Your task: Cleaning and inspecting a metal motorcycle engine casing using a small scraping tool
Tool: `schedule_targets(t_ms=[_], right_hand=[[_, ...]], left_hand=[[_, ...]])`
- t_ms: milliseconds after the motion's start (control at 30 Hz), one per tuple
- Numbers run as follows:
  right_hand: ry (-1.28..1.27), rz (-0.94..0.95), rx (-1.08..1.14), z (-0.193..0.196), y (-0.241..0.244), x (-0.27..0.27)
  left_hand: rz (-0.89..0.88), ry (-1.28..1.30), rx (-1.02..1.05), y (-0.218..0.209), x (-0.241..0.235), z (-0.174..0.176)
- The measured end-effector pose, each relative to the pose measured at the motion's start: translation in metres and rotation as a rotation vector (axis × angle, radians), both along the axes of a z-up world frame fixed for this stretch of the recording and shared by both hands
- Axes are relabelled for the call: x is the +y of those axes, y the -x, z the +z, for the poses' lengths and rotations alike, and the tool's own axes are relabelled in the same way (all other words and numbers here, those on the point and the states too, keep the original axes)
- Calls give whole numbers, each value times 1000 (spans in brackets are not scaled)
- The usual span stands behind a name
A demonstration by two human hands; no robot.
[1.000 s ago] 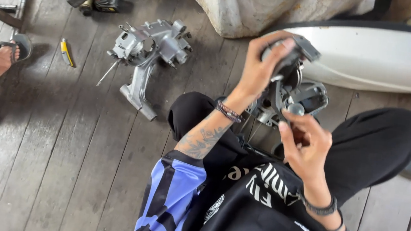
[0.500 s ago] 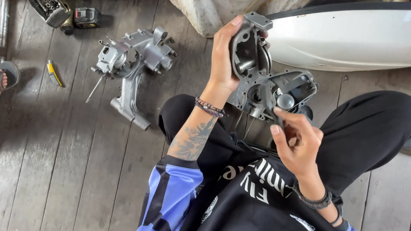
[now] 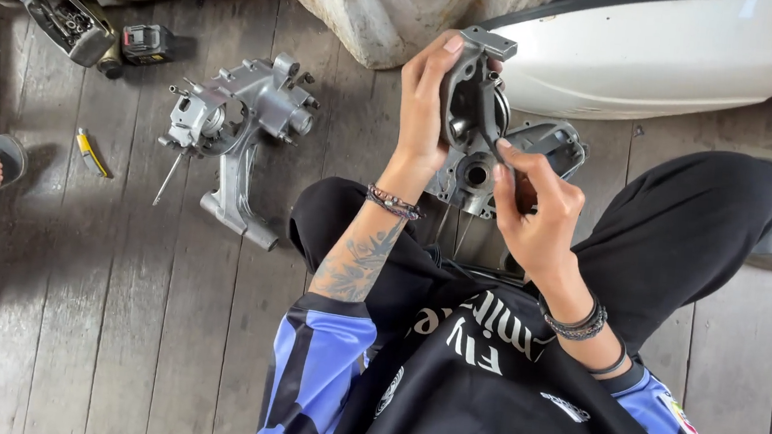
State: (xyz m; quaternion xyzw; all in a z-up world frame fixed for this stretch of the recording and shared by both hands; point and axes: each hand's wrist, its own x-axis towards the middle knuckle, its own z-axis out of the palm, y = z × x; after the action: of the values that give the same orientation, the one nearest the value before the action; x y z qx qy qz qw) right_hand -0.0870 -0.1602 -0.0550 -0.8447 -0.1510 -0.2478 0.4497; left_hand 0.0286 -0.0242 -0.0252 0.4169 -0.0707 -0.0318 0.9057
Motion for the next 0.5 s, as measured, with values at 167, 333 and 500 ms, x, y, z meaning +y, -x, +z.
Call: schedule_targets(t_ms=[167, 333, 500], right_hand=[[23, -1, -27, -20, 13, 2], [22, -5, 15, -5, 0, -1], [40, 27, -13, -23, 6, 1]], left_hand=[[11, 43, 64, -7, 6, -15], [-83, 103, 185, -10, 6, -23], [-25, 155, 188, -10, 10, -13]])
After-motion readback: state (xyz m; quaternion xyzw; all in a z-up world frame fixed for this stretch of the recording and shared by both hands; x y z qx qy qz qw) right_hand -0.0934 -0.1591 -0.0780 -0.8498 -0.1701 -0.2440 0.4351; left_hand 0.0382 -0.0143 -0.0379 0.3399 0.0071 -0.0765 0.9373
